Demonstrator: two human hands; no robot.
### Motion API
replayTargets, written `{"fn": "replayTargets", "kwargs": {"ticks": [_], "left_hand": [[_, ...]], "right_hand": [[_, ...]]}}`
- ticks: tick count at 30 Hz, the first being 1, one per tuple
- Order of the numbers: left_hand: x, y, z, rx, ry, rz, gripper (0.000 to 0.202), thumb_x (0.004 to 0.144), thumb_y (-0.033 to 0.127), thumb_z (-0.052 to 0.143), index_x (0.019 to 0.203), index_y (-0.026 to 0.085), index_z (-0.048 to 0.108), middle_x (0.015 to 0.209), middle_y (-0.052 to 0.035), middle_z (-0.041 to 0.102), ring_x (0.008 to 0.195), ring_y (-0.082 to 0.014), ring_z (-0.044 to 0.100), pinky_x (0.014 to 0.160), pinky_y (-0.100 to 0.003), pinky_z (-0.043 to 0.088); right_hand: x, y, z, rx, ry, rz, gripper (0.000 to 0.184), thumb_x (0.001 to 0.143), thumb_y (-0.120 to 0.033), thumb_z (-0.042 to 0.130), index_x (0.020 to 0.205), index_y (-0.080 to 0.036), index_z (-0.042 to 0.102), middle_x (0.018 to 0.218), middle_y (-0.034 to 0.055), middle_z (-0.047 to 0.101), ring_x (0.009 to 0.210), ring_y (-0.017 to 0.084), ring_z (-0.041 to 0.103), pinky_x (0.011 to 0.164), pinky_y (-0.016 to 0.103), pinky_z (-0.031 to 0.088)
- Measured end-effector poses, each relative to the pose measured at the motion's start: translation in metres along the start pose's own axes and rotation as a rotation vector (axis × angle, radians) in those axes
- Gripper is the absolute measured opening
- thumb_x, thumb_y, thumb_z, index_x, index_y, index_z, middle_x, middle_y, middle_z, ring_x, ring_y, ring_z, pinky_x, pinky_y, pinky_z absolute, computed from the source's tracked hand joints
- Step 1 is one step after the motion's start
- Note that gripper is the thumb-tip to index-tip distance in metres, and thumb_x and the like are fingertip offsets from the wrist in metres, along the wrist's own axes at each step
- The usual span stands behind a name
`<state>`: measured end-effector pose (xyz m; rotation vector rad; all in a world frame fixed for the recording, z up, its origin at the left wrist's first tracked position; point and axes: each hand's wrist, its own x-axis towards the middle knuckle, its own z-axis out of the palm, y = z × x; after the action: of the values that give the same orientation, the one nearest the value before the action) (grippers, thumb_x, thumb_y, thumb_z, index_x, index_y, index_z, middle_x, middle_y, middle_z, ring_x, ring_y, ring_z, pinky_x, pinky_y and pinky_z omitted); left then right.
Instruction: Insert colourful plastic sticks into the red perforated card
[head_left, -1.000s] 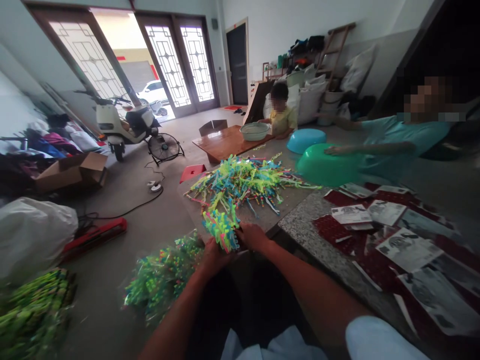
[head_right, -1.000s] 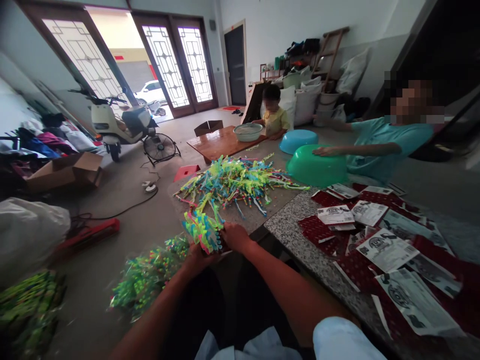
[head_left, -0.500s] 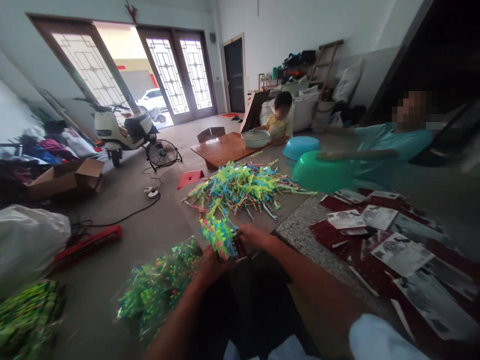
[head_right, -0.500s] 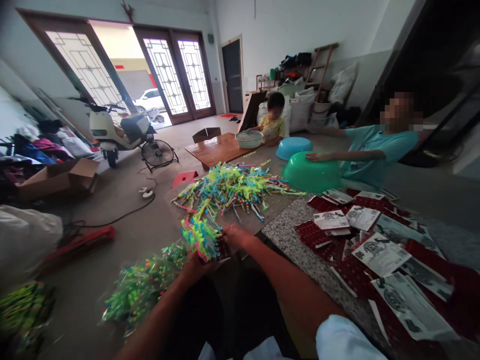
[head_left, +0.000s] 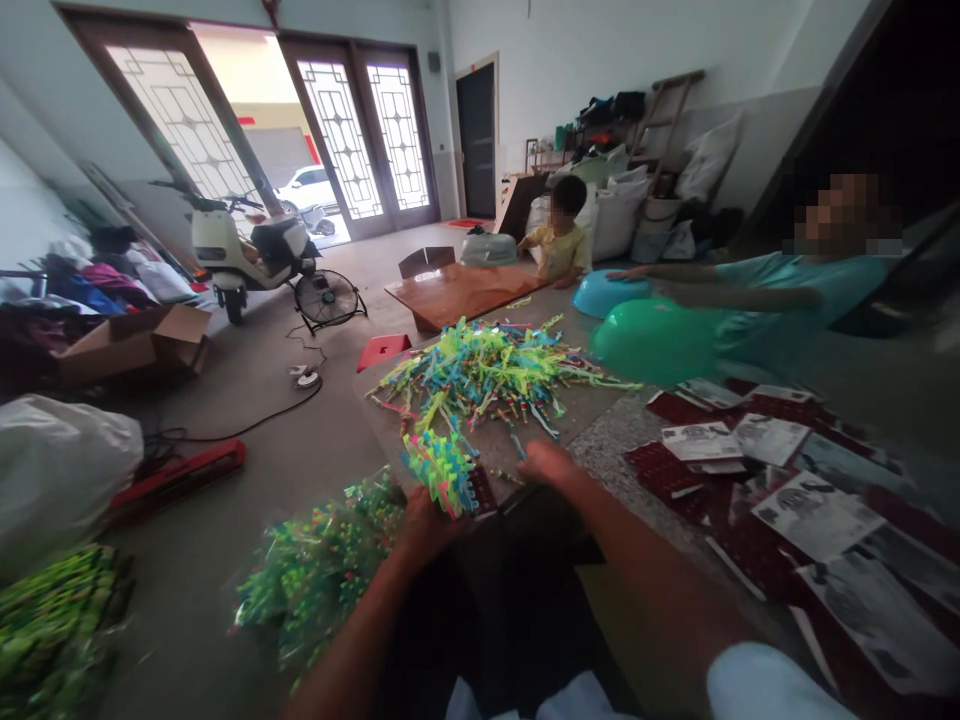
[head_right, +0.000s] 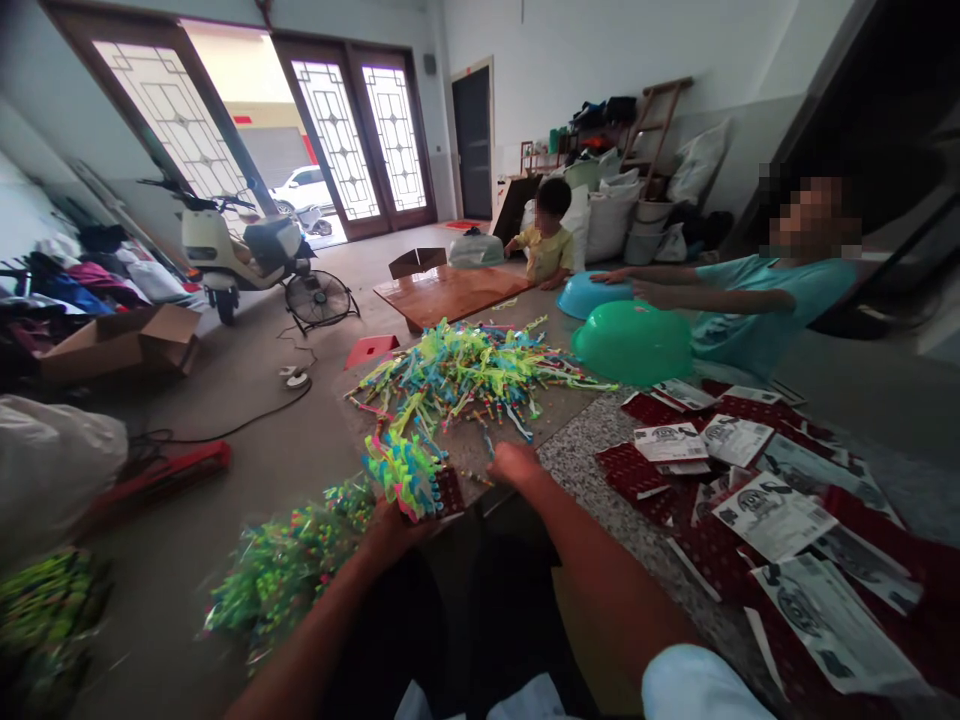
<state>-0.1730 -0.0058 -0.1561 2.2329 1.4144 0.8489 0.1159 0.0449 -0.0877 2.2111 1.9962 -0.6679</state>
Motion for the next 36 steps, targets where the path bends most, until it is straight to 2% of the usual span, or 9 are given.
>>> {"fn": "replayTargets", "kwargs": {"ticks": [5, 8, 11, 18, 23, 27, 30, 33, 36], "left_hand": [[0.0, 0.005, -0.003, -0.013, 0.004, -0.005, 0.038, 0.074, 0.032, 0.086, 0.11, 0.022, 0.075, 0.11, -0.0108, 0.075, 0.108, -0.0335, 0.069, 0.098, -0.049, 0.057], [-0.001, 0.006, -0.004, -0.015, 0.007, -0.029, 0.039, 0.074, 0.035, 0.088, 0.109, 0.022, 0.075, 0.109, -0.0106, 0.075, 0.106, -0.0325, 0.07, 0.097, -0.048, 0.058], [-0.002, 0.004, -0.003, -0.017, -0.017, -0.032, 0.04, 0.076, 0.04, 0.087, 0.109, 0.022, 0.076, 0.108, -0.0098, 0.076, 0.107, -0.0322, 0.07, 0.098, -0.047, 0.058], [-0.002, -0.004, 0.002, 0.032, -0.01, -0.008, 0.051, 0.075, 0.042, 0.088, 0.12, 0.023, 0.074, 0.118, -0.0114, 0.075, 0.117, -0.0351, 0.068, 0.104, -0.053, 0.056], [-0.001, -0.007, 0.003, 0.042, -0.043, 0.012, 0.052, 0.073, 0.038, 0.09, 0.12, 0.022, 0.074, 0.119, -0.0114, 0.075, 0.117, -0.0356, 0.067, 0.107, -0.055, 0.053], [-0.002, -0.009, 0.005, 0.007, -0.004, -0.003, 0.05, 0.071, 0.04, 0.09, 0.114, 0.021, 0.073, 0.114, -0.0103, 0.075, 0.112, -0.0335, 0.069, 0.103, -0.052, 0.055], [-0.003, -0.01, 0.007, -0.009, 0.016, -0.011, 0.046, 0.073, 0.039, 0.089, 0.112, 0.021, 0.073, 0.112, -0.0097, 0.075, 0.11, -0.0323, 0.069, 0.101, -0.049, 0.057], [-0.004, -0.011, 0.007, 0.006, 0.03, -0.024, 0.048, 0.072, 0.042, 0.09, 0.112, 0.021, 0.073, 0.111, -0.0101, 0.075, 0.11, -0.0333, 0.069, 0.099, -0.05, 0.057], [-0.003, -0.012, 0.008, 0.013, 0.04, -0.031, 0.051, 0.069, 0.043, 0.092, 0.111, 0.02, 0.073, 0.112, -0.011, 0.075, 0.109, -0.0344, 0.069, 0.099, -0.052, 0.057]], "right_hand": [[0.01, 0.018, -0.024, 0.032, -0.142, -0.191, 0.041, 0.101, -0.046, 0.058, 0.09, -0.015, 0.081, 0.093, 0.0143, 0.078, 0.087, 0.024, 0.074, 0.073, 0.027, 0.05], [0.031, 0.022, -0.034, -0.007, 0.038, -0.109, 0.034, 0.104, -0.031, 0.05, 0.121, -0.017, 0.076, 0.113, 0.0158, 0.077, 0.102, 0.026, 0.073, 0.082, 0.029, 0.051], [0.048, 0.023, -0.027, -0.155, 0.126, -0.167, 0.048, 0.103, -0.02, 0.043, 0.147, -0.025, 0.06, 0.135, 0.0164, 0.069, 0.115, 0.029, 0.069, 0.091, 0.035, 0.051], [0.055, 0.033, -0.01, -0.299, 0.161, -0.352, 0.049, 0.103, -0.017, 0.037, 0.145, -0.024, 0.061, 0.147, 0.0194, 0.058, 0.115, 0.032, 0.069, 0.094, 0.043, 0.052], [0.051, 0.059, -0.016, -0.297, 0.259, -0.318, 0.045, 0.105, -0.021, 0.039, 0.145, -0.024, 0.06, 0.143, 0.0179, 0.061, 0.113, 0.029, 0.07, 0.089, 0.038, 0.052], [0.044, 0.078, -0.018, -0.14, 0.424, -0.275, 0.038, 0.109, -0.029, 0.039, 0.138, -0.02, 0.062, 0.133, 0.0153, 0.069, 0.109, 0.026, 0.07, 0.082, 0.029, 0.048], [0.034, 0.075, -0.014, 0.051, 0.493, -0.244, 0.032, 0.107, -0.03, 0.049, 0.132, -0.016, 0.062, 0.115, 0.0139, 0.075, 0.101, 0.025, 0.071, 0.077, 0.028, 0.044], [0.019, 0.054, 0.0, 0.319, 0.446, -0.235, 0.025, 0.104, -0.034, 0.053, 0.113, -0.015, 0.066, 0.093, 0.0093, 0.076, 0.085, 0.022, 0.07, 0.073, 0.027, 0.043], [0.004, 0.027, 0.021, 0.552, 0.306, -0.33, 0.027, 0.104, -0.039, 0.052, 0.094, -0.018, 0.065, 0.078, 0.0036, 0.071, 0.074, 0.017, 0.065, 0.071, 0.026, 0.042]]}}
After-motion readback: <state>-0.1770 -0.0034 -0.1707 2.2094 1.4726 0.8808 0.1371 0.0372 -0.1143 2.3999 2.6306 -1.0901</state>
